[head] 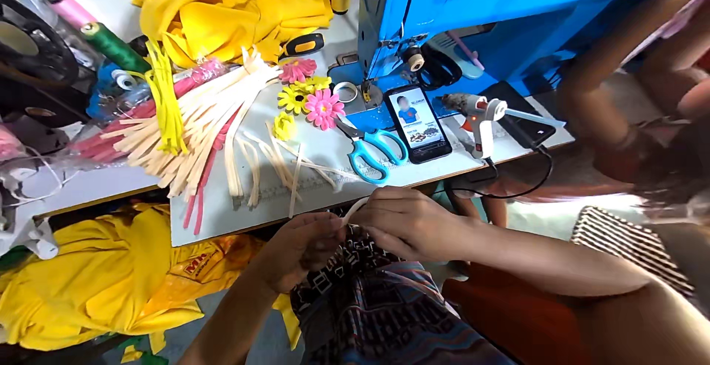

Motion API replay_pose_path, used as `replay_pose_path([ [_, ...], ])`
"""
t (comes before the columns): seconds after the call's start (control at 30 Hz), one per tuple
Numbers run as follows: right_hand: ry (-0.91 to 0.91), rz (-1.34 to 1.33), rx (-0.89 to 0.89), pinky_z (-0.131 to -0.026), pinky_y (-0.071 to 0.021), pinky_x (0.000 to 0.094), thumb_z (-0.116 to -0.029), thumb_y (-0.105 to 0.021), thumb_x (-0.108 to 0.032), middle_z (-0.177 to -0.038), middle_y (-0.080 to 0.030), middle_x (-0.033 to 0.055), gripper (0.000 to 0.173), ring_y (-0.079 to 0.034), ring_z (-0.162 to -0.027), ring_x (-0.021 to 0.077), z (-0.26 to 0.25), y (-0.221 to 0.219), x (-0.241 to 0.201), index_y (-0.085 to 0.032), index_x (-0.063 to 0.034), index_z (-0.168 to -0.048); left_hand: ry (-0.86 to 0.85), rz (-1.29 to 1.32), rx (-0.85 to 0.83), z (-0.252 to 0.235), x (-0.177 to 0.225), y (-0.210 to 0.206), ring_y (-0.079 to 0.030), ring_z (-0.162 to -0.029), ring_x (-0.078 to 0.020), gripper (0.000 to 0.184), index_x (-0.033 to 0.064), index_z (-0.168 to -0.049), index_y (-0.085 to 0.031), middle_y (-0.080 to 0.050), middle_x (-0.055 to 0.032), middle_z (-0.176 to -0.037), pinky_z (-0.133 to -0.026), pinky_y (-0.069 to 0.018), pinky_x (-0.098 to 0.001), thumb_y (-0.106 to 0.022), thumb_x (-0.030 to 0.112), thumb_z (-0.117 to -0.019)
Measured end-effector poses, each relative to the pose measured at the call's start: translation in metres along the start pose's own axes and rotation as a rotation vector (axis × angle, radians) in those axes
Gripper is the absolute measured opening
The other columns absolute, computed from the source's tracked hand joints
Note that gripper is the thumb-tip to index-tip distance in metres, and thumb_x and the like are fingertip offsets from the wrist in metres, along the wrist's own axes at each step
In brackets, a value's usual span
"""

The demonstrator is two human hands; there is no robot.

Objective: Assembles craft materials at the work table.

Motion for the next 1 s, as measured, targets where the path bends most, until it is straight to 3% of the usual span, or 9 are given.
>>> replay_pose_path([
  [0.07, -0.001, -0.137, -0.061, -0.076, -0.0529, 0.0276, -0.0996, -0.05, -0.005, -0.087, -0.072, 0.0096, 0.024, -0.066, -0.082, 0.0183, -0.001, 0.005, 0.002, -0.072, 0.0, -0.108, 0.017, 0.009, -0.053, 0.002, -0.002, 0.002, -0.036, -0.046, 0.0084, 0.027, 0.0202, -0.085, -0.064, -0.047, 0.0147, -0.064, -0.041, -0.0299, -0.0077, -0.045, 0.019, -0.1047],
  [0.17, 0.106, -0.199, -0.104, -0.083, -0.0532, 0.0279, -0.1021, -0.052, -0.006, -0.096, -0.074, 0.0102, 0.023, -0.067, -0.092, 0.0186, -0.002, 0.012, 0.004, -0.073, -0.0015, -0.109, 0.044, 0.051, -0.181, 0.005, -0.004, 0.001, -0.037, -0.046, 0.0096, 0.021, 0.0214, -0.085, -0.067, -0.049, 0.0156, -0.065, -0.041, -0.0302, -0.0069, -0.055, 0.024, -0.1028],
  [0.27, 0.242, -0.068, -0.076, -0.083, -0.0513, 0.0313, -0.1039, -0.054, -0.009, -0.103, -0.07, 0.0096, 0.021, -0.063, -0.097, 0.0212, -0.005, 0.02, -0.001, -0.075, -0.0098, -0.109, 0.049, 0.087, -0.304, 0.006, -0.007, -0.001, -0.038, -0.048, 0.0099, 0.018, 0.021, -0.088, -0.068, -0.051, 0.0159, -0.066, -0.042, -0.0307, -0.0067, -0.06, 0.028, -0.1017],
  [0.37, 0.342, 0.104, -0.051, -0.082, -0.0508, 0.0336, -0.1051, -0.054, -0.013, -0.105, -0.066, 0.0109, 0.014, -0.062, -0.098, 0.0235, -0.008, 0.025, -0.009, -0.068, -0.0134, -0.108, 0.042, 0.107, -0.371, 0.007, -0.009, -0.002, -0.039, -0.049, 0.0099, 0.019, 0.0205, -0.087, -0.068, -0.052, 0.0159, -0.067, -0.043, -0.0306, -0.0073, -0.06, 0.029, -0.1017],
  [0.57, 0.455, 0.31, 0.047, -0.083, -0.0525, 0.0366, -0.1037, -0.056, -0.009, -0.096, -0.07, 0.0115, 0.011, -0.066, -0.089, 0.0237, -0.01, 0.017, -0.021, -0.064, -0.0064, -0.11, -0.004, 0.138, -0.4, 0.009, -0.006, -0.006, -0.039, -0.049, 0.0091, 0.02, 0.0181, -0.087, -0.067, -0.05, 0.0147, -0.066, -0.043, -0.0301, -0.0077, -0.059, 0.027, -0.1033],
  [0.73, 0.444, 0.359, 0.048, -0.087, -0.0524, 0.0361, -0.1045, -0.053, -0.007, -0.096, -0.074, 0.011, 0.015, -0.069, -0.09, 0.0222, -0.008, 0.015, -0.019, -0.066, -0.0039, -0.111, -0.011, 0.149, -0.396, 0.007, -0.009, -0.007, -0.039, -0.05, 0.0088, 0.019, 0.0197, -0.088, -0.065, -0.049, 0.0151, -0.067, -0.043, -0.0303, -0.0079, -0.058, 0.028, -0.1039],
  [0.83, 0.421, 0.236, 0.039, -0.08, -0.0521, 0.0345, -0.1039, -0.053, -0.006, -0.092, -0.072, 0.0118, 0.013, -0.067, -0.086, 0.0228, -0.008, 0.016, -0.018, -0.066, -0.0033, -0.109, -0.008, 0.159, -0.445, 0.005, -0.013, -0.009, -0.038, -0.05, 0.0088, 0.02, 0.0199, -0.088, -0.065, -0.05, 0.0152, -0.068, -0.043, -0.0297, -0.008, -0.058, 0.029, -0.1039],
  [0.9, 0.375, 0.13, 0.008, -0.068, -0.0504, 0.0336, -0.1052, -0.052, -0.007, -0.085, -0.069, 0.0121, 0.014, -0.064, -0.076, 0.0236, -0.008, 0.016, -0.017, -0.065, -0.0031, -0.106, -0.037, 0.128, -0.441, 0.004, -0.014, -0.01, -0.038, -0.051, 0.0087, 0.019, 0.0197, -0.09, -0.066, -0.051, 0.0151, -0.069, -0.044, -0.0298, -0.0084, -0.058, 0.03, -0.1042],
  [1.0, 0.233, 0.05, -0.013, -0.06, -0.0508, 0.0333, -0.1086, -0.043, -0.012, -0.079, -0.065, 0.0114, 0.023, -0.063, -0.069, 0.0238, -0.005, 0.01, -0.012, -0.062, -0.0024, -0.102, -0.23, -0.172, -0.179, 0.005, -0.011, -0.012, -0.041, -0.054, 0.0106, 0.02, 0.0231, -0.092, -0.068, -0.055, 0.0177, -0.071, -0.047, -0.0319, -0.0074, -0.055, 0.029, -0.1054],
])
Point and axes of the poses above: each hand's wrist, its own z-axis away from the middle knuckle, its own y-axis out of the back of the hand, x = y × z, the point moved 3 cm from there along -z, towards the middle knuckle
